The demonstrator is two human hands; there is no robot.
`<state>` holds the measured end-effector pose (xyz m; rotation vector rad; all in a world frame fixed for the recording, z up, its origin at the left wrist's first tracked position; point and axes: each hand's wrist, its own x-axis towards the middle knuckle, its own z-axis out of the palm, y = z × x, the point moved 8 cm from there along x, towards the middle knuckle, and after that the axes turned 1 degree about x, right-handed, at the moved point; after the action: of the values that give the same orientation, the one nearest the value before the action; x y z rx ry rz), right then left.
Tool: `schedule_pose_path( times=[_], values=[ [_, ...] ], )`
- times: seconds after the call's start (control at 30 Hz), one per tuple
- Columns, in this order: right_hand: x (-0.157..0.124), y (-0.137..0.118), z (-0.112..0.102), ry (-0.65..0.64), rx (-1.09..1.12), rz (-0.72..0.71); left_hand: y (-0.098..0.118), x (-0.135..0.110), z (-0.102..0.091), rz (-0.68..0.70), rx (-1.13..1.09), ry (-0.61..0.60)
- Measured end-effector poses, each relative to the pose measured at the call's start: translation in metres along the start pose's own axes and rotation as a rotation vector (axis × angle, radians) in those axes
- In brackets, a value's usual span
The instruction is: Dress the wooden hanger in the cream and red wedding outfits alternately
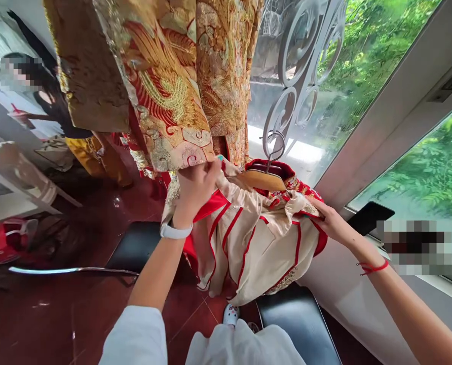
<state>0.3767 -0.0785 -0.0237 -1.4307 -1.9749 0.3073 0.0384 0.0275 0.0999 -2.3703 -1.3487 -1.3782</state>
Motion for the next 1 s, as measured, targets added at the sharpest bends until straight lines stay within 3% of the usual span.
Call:
schedule_pose_path(
  times=[0.13, 0.2, 0.27, 0.37, 0.47, 0.6, 0.7, 0.77, 0.9, 1.0],
  values=[
    [0.004, 0.002, 0.000, 0.018, -0.041, 0.016, 0.013, -0.029, 0.025, 0.137, 0.252, -0.366],
    [0.001, 0.004, -0.002, 0.063, -0.053, 0.034, 0.015, -0.039, 0.027, 0.140, 0.256, -0.352],
    [-0.009, 0.005, -0.004, 0.138, -0.034, 0.062, 0.030, -0.045, 0.028, 0.193, 0.216, -0.253],
    [-0.030, 0.001, -0.004, 0.258, -0.041, 0.096, 0.086, -0.054, 0.045, 0.488, 0.162, -0.172],
    [-0.052, -0.007, -0.003, 0.363, -0.219, 0.180, 0.134, -0.051, 0.074, 0.703, 0.212, -0.198],
    [-0.069, -0.009, -0.008, 0.369, -0.392, 0.330, 0.152, -0.033, 0.105, 0.758, 0.269, -0.303],
    [-0.066, -0.010, -0.021, 0.329, -0.394, 0.327, 0.152, -0.028, 0.110, 0.754, 0.236, -0.329],
    [-0.060, -0.015, -0.038, 0.380, -0.333, 0.301, 0.153, -0.026, 0.108, 0.713, 0.235, -0.325],
    [-0.055, -0.051, -0.083, 0.651, -0.265, 0.258, 0.163, -0.026, 0.106, 0.651, 0.213, -0.330],
    [-0.057, -0.090, -0.093, 0.687, -0.330, 0.236, 0.168, -0.024, 0.109, 0.629, 0.196, -0.333]
  ],
)
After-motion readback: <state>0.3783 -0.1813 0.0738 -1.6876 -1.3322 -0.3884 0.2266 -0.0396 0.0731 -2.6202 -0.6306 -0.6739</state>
